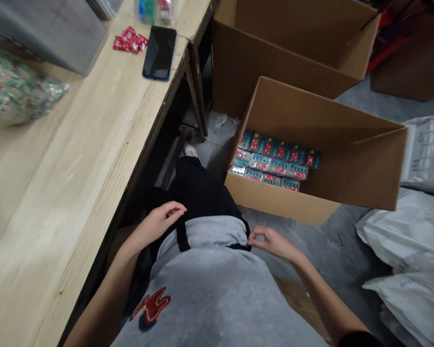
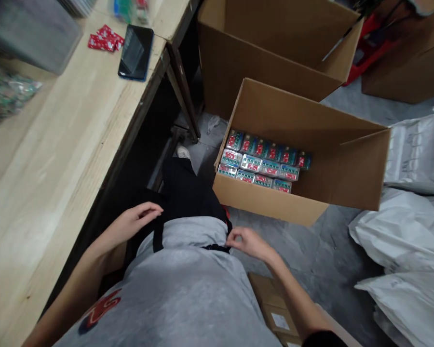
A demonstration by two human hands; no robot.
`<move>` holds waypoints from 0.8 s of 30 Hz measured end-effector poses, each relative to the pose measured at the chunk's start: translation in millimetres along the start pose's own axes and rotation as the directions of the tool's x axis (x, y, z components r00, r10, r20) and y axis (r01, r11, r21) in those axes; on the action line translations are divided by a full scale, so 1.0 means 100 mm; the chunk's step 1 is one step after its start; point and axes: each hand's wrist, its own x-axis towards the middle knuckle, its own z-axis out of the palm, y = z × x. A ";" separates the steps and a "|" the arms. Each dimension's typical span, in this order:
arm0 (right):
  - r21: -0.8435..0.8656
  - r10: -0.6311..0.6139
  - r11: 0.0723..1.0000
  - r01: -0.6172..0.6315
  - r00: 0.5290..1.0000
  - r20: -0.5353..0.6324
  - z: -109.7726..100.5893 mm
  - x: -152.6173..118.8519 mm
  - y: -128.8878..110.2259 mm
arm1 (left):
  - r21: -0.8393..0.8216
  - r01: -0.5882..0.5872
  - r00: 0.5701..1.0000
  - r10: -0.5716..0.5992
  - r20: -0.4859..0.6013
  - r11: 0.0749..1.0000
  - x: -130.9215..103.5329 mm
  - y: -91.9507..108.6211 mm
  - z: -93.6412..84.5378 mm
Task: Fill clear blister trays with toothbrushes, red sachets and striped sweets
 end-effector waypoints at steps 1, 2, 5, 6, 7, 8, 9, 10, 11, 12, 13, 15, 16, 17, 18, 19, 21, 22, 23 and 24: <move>-0.015 -0.038 0.999 0.038 0.998 0.041 0.02 -0.05 -0.07 | -0.019 -0.037 0.997 0.039 0.060 0.999 -0.09 0.04 0.01; -0.037 -0.070 0.997 0.073 0.995 0.070 0.05 -0.09 -0.14 | -0.031 -0.084 0.988 0.087 0.131 0.996 -0.17 0.10 0.05; -0.118 -0.107 0.986 0.118 0.989 0.098 0.09 -0.11 -0.29 | 0.009 -0.265 0.912 0.248 0.327 0.964 -0.22 0.32 0.29; -0.134 -0.108 0.983 0.123 0.988 0.110 0.10 -0.10 -0.31 | 0.047 -0.336 0.881 0.297 0.370 0.941 -0.18 0.39 0.40; -0.148 -0.116 0.980 0.134 0.985 0.126 0.09 -0.08 -0.33 | 0.086 -0.407 0.847 0.340 0.409 0.909 -0.12 0.45 0.50; -0.161 -0.127 0.976 0.149 0.982 0.143 0.09 -0.07 -0.34 | 0.117 -0.472 0.808 0.376 0.454 0.874 -0.06 0.51 0.60; -0.174 -0.138 0.971 0.165 0.978 0.157 0.09 -0.06 -0.35 | 0.131 -0.528 0.762 0.399 0.511 0.839 0.01 0.56 0.70; -0.190 -0.147 0.966 0.177 0.976 0.162 0.10 -0.05 -0.35 | 0.132 -0.569 0.714 0.408 0.568 0.811 0.06 0.60 0.78; -0.204 -0.151 0.962 0.181 0.977 0.153 0.11 -0.05 -0.35 | 0.134 -0.595 0.675 0.402 0.619 0.793 0.10 0.64 0.86; -0.212 -0.150 0.962 0.175 0.980 0.131 0.13 -0.06 -0.35 | 0.144 -0.606 0.652 0.385 0.654 0.782 0.12 0.67 0.92; -0.206 -0.141 0.965 0.160 0.985 0.102 0.17 -0.06 -0.34 | 0.163 -0.607 0.644 0.361 0.675 0.778 0.12 0.70 0.96; -0.155 -0.112 0.981 0.117 0.993 0.037 0.25 -0.07 -0.31 | 0.240 -0.578 0.659 0.271 0.702 0.780 0.11 0.74 1.00; -0.119 -0.098 0.988 0.099 0.995 0.011 0.29 -0.07 -0.29 | 0.295 -0.546 0.676 0.206 0.707 0.784 0.11 0.76 1.00; -0.089 -0.087 0.992 0.085 0.996 -0.011 0.33 -0.06 -0.26 | 0.346 -0.513 0.693 0.142 0.707 0.786 0.11 0.76 1.00; -0.072 -0.078 0.995 0.076 0.996 -0.031 0.37 -0.05 -0.22 | 0.384 -0.484 0.709 0.095 0.699 0.786 0.12 0.75 0.99; -0.059 -0.071 0.996 0.068 0.997 -0.040 0.39 -0.03 -0.18 | 0.408 -0.466 0.720 0.068 0.691 0.785 0.14 0.73 0.99; -0.039 -0.045 0.998 0.044 0.998 -0.041 0.42 0.00 -0.11 | 0.415 -0.467 0.712 0.054 0.700 0.781 0.21 0.64 1.04; -0.026 -0.034 0.999 0.033 0.999 -0.037 0.42 0.02 -0.08 | 0.403 -0.478 0.701 0.063 0.710 0.781 0.25 0.57 1.08; -0.012 -0.025 1.000 0.024 0.999 -0.033 0.42 0.03 -0.05 | 0.381 -0.482 0.695 0.079 0.715 0.789 0.31 0.49 1.15; 0.003 -0.021 1.000 0.022 0.999 -0.032 0.41 0.04 -0.03 | 0.350 -0.480 0.696 0.107 0.710 0.805 0.36 0.39 1.23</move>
